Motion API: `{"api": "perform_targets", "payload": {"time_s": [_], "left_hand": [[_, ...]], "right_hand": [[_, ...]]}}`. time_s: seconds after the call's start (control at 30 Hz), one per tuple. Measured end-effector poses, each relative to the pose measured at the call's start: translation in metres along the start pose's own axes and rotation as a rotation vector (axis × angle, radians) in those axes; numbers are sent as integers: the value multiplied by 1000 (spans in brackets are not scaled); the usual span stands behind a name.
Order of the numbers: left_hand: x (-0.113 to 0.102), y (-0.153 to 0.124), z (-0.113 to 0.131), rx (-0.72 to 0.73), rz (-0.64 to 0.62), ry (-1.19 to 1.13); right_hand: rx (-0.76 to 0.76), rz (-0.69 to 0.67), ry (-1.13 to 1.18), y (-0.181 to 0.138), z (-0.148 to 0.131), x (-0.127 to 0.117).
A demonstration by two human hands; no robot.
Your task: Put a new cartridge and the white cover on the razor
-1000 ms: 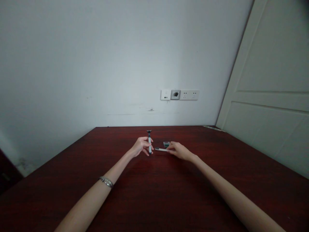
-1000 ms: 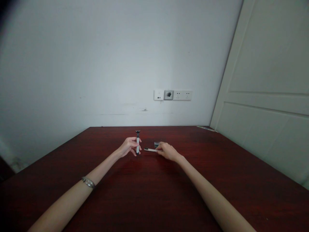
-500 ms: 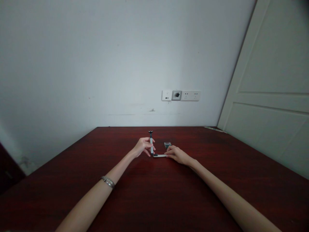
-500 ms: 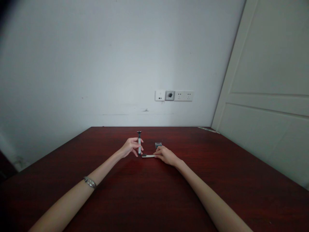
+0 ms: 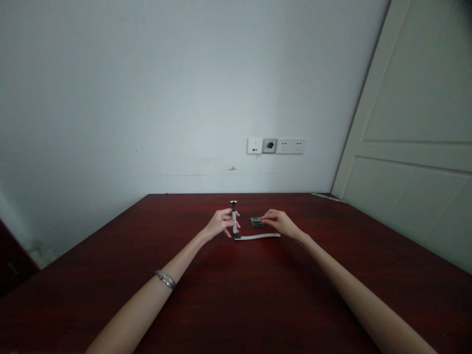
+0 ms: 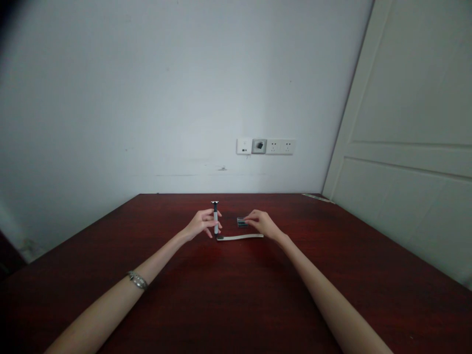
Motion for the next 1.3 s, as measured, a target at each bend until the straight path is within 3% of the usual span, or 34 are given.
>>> {"api": "perform_targets", "payload": {"time_s": [0.17, 0.5, 1.3], "left_hand": [[7, 0, 3, 77, -3, 109], [8, 1, 1, 73, 13, 159], [9, 2, 0, 53, 31, 119]], "right_hand": [[30, -31, -122, 20, 19, 0], [61, -173, -242, 34, 32, 32], [13, -229, -472, 27, 18, 37]]}}
Point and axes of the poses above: each hand's wrist, its own y-axis towards the middle knuckle, its own x-axis out of the palm, z = x × y, the point moved 3 cm from there along y, towards the middle knuckle, and after that the axes turned 15 degrees about -y, right-handed, at the moved point
